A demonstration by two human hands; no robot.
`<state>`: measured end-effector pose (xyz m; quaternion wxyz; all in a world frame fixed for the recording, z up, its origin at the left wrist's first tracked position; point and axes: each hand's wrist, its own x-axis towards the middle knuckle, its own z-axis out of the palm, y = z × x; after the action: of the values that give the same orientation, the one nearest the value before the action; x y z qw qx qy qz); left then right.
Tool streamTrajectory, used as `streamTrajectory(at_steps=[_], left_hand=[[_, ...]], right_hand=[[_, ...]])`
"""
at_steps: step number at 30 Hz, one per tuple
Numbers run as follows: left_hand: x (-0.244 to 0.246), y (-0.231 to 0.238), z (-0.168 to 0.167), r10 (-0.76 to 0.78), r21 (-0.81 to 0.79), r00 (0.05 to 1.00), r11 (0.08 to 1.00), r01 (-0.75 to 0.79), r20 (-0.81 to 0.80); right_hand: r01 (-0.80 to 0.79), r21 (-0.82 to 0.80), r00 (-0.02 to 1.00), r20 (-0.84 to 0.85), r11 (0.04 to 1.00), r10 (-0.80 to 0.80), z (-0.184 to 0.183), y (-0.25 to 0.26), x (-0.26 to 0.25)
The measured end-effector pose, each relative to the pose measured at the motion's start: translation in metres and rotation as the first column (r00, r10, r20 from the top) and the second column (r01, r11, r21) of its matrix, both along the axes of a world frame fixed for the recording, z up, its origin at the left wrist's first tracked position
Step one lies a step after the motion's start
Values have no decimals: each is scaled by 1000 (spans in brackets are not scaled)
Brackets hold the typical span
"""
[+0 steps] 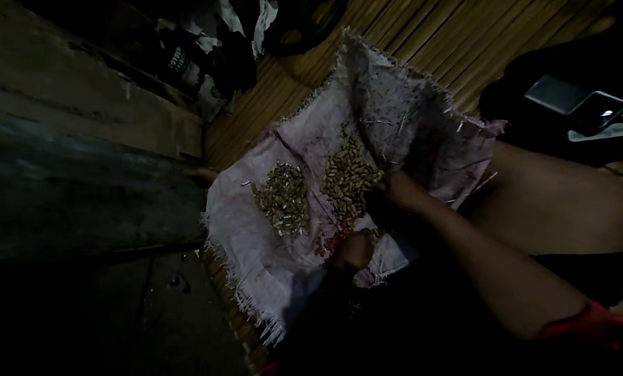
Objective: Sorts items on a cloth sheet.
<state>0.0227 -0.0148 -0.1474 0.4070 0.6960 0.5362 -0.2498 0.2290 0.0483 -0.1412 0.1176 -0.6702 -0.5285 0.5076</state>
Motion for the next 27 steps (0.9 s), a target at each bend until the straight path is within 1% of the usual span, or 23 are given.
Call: streamTrajectory(at_steps=[3,5,6,7,8,9,11,12,13,14,15,16,17,18,19,21,23,24,25,27], left_hand=[[-15,7,8,234,-33,969,972,-232,84],[-29,13,15,411,-97,893,912,-399,185],[-38,14,15,502,-135,822,865,-483,269],[-47,14,14,590,-211,719,806,-553,367],[-55,14,14,663,-304,593,743,-596,457],[-62,14,15,710,-388,472,691,-610,522],[-69,12,17,774,-528,247,592,-608,583],[-72,12,17,794,-585,160,552,-594,587],[-75,13,15,801,-623,94,527,-577,591],[-77,13,12,807,-654,43,507,-561,589],[-77,14,10,812,-668,10,488,-561,584],[-76,15,10,817,-662,8,474,-581,577],[-74,16,9,820,-630,33,463,-623,571],[-70,18,10,821,-564,86,460,-685,565],[-67,19,11,814,-466,178,479,-743,553],[-62,22,9,763,-222,416,574,-788,494],[-60,23,8,671,-1,634,687,-726,383],[-59,23,6,628,72,710,730,-679,319],[-56,23,4,590,125,764,764,-633,262],[-52,22,-2,507,182,845,826,-533,172]], right_hand=[[155,45,987,-59,987,-152,2,5,11],[198,38,977,-93,979,-194,8,7,14],[201,36,975,-106,979,-197,8,6,14],[188,40,977,-113,981,-183,7,5,13],[153,44,983,-111,987,-147,4,3,12],[100,35,991,-89,994,-97,1,1,11],[-41,-2,999,0,999,41,-3,-5,5],[-117,-31,991,57,993,118,-5,-7,1],[-181,-63,975,118,982,187,-4,-11,-3],[-229,-91,954,177,969,242,0,-15,-8],[-263,-116,933,222,958,283,3,-20,-12],[-291,-131,912,262,948,316,3,-24,-15],[-310,-139,894,295,941,338,2,-27,-17],[-316,-141,881,322,938,346,2,-30,-18],[-316,-138,872,349,939,344,1,-31,-19],[-304,-164,867,361,938,344,8,-32,-20],[-290,-188,869,360,938,340,12,-32,-19],[-288,-201,870,353,936,343,12,-33,-19],[-282,-197,867,366,939,338,8,-33,-19],[-280,-194,865,374,940,335,3,-33,-19]])
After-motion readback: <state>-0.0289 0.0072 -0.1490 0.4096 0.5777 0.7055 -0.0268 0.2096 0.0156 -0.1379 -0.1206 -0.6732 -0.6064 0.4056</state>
